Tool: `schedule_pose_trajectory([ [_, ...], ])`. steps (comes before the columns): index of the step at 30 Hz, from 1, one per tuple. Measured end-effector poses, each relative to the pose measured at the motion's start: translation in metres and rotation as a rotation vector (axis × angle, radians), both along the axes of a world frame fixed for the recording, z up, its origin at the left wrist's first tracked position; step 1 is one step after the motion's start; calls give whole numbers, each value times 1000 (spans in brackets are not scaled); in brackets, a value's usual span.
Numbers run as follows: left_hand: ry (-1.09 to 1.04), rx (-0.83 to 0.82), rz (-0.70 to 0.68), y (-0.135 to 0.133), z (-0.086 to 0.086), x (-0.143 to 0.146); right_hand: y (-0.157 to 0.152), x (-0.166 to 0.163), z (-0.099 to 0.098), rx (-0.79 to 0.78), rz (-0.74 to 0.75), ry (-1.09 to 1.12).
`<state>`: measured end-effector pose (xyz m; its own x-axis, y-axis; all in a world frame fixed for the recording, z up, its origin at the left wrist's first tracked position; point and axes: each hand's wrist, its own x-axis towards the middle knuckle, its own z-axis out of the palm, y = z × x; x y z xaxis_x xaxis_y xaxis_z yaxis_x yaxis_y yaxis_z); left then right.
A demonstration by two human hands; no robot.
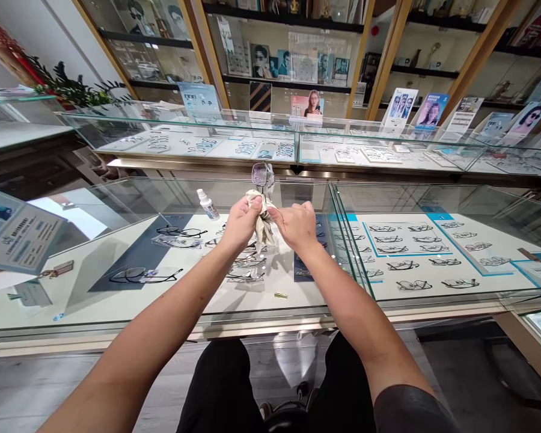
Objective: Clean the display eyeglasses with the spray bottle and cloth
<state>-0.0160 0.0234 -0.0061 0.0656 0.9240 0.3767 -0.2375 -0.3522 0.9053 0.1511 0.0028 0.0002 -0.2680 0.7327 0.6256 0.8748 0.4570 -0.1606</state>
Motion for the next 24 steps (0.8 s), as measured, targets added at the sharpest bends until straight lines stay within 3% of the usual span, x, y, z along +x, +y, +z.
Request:
schedule_pose_trajectory([
  [6,-23,3,29,2,0,0,3,0,0,36,-27,30],
  [18,-107,5,79,10,2,-6,6,0,-1,-122,282,195],
  [21,-128,10,94,12,2,-9,4,-1,-2,-153,301,334],
  [24,-125,-15,23,10,1,-8,2,-3,-3,-137,327,535],
])
